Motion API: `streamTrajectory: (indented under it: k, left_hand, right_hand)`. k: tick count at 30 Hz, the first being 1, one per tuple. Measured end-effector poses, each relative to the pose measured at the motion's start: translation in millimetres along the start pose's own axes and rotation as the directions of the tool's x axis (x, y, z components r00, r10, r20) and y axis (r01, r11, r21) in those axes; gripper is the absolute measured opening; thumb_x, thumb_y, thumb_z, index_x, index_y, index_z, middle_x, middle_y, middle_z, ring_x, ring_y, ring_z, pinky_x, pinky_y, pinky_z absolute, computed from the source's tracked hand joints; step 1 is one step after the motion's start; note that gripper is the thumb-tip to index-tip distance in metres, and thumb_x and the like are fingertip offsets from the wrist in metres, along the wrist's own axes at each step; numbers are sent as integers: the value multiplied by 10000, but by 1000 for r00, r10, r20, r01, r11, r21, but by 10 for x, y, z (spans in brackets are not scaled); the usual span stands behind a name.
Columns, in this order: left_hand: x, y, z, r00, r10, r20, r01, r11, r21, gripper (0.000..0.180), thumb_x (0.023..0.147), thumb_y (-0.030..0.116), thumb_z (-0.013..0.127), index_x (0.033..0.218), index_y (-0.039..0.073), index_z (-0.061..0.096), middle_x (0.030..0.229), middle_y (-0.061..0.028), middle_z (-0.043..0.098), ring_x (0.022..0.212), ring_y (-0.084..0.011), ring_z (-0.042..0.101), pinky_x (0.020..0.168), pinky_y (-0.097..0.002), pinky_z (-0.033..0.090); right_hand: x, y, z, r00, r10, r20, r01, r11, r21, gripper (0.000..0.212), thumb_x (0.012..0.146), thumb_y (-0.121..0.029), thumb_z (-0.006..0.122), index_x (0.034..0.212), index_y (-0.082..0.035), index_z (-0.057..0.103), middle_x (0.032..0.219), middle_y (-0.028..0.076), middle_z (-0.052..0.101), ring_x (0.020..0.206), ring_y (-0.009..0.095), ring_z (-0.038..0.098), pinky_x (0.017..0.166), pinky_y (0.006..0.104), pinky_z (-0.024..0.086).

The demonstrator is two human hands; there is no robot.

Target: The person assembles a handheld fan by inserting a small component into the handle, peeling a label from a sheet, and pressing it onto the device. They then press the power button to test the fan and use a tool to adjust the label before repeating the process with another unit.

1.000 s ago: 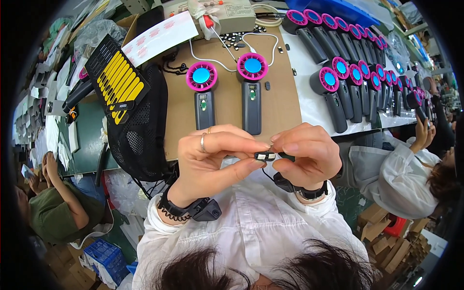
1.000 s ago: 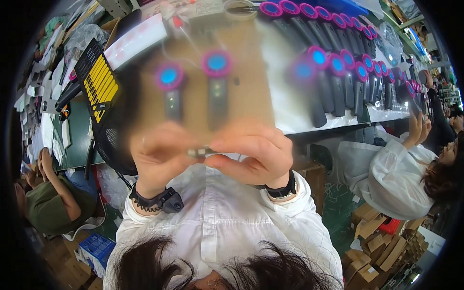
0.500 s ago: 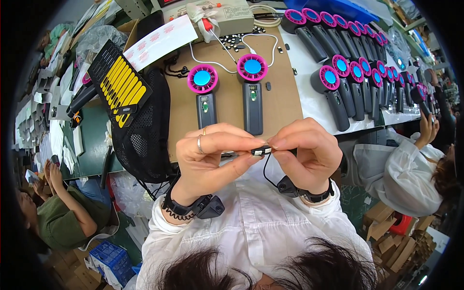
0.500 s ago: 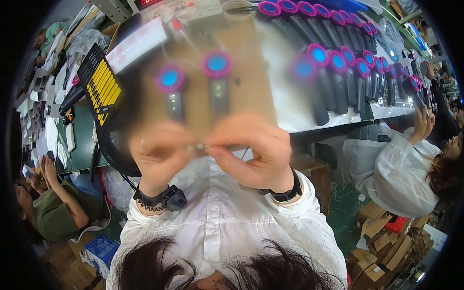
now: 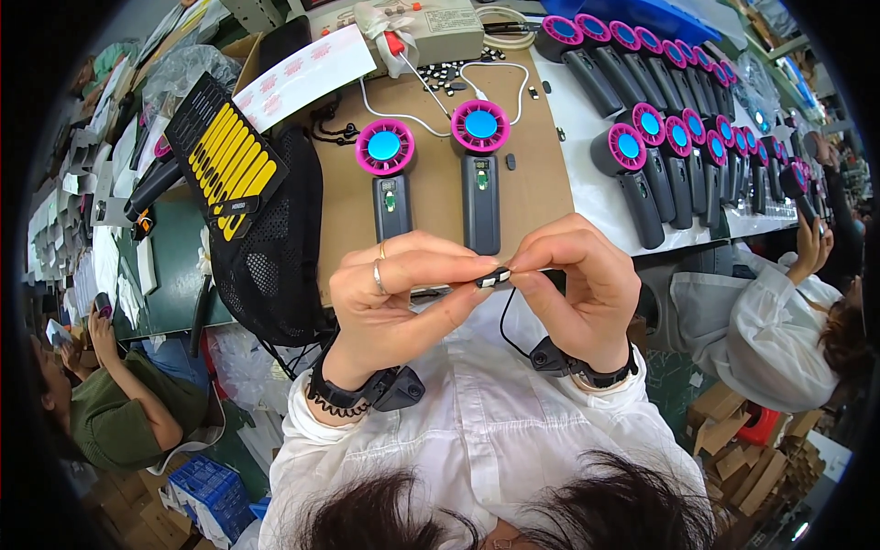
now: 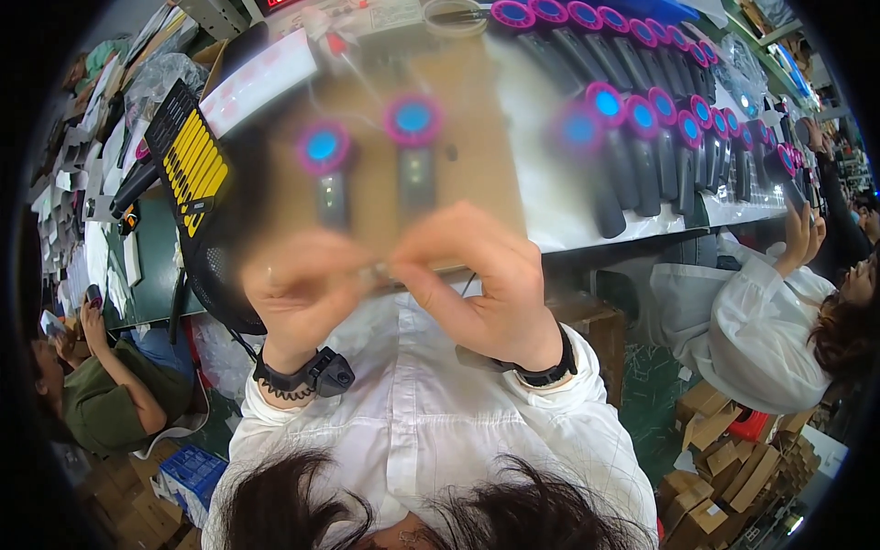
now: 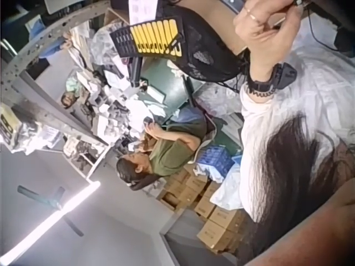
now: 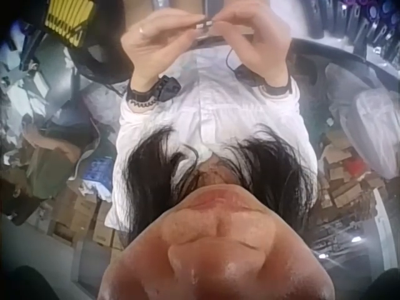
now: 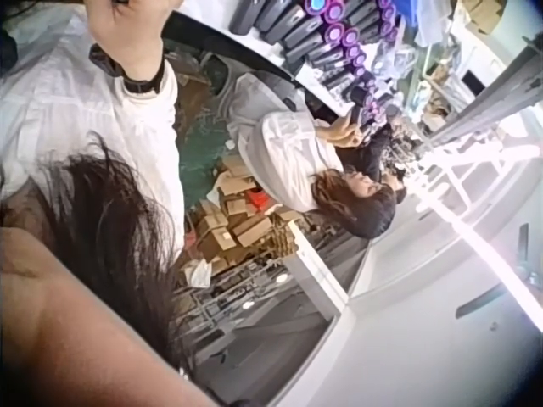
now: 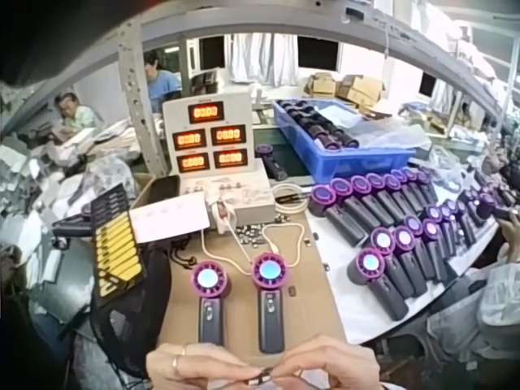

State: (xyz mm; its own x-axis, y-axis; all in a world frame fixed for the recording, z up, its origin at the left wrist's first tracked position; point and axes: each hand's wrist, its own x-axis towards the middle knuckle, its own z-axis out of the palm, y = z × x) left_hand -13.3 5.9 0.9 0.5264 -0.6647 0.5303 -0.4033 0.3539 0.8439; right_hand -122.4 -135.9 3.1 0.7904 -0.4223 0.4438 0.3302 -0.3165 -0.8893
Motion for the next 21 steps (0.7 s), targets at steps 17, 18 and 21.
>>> streamTrajectory:
  k: [17,18,21]
  left_hand:
    - [-3,-2,-5,1000,27,-2,-27,988,153,256,647,-106,669,884,-10,684,791,-100,661,688,-174,639,590,-243,498]
    - [-5,-8,-5,1000,25,-3,-24,990,141,255,646,-104,670,882,-9,684,792,-100,661,689,-175,639,592,-244,498]
    - [6,-12,-2,1000,29,1,-29,990,135,253,647,-102,670,880,-7,684,794,-99,661,692,-175,639,597,-244,498]
  right_hand:
    - [16,30,-93,982,-19,185,39,994,-102,130,765,99,591,880,49,555,859,110,564,775,145,580,688,235,510]
    - [14,33,-94,982,-18,189,36,995,-93,132,767,98,590,884,48,554,859,109,564,775,144,580,688,234,509]
    - [16,41,-98,981,-15,196,30,997,-74,136,770,96,589,891,45,551,859,105,564,776,142,579,689,233,507]
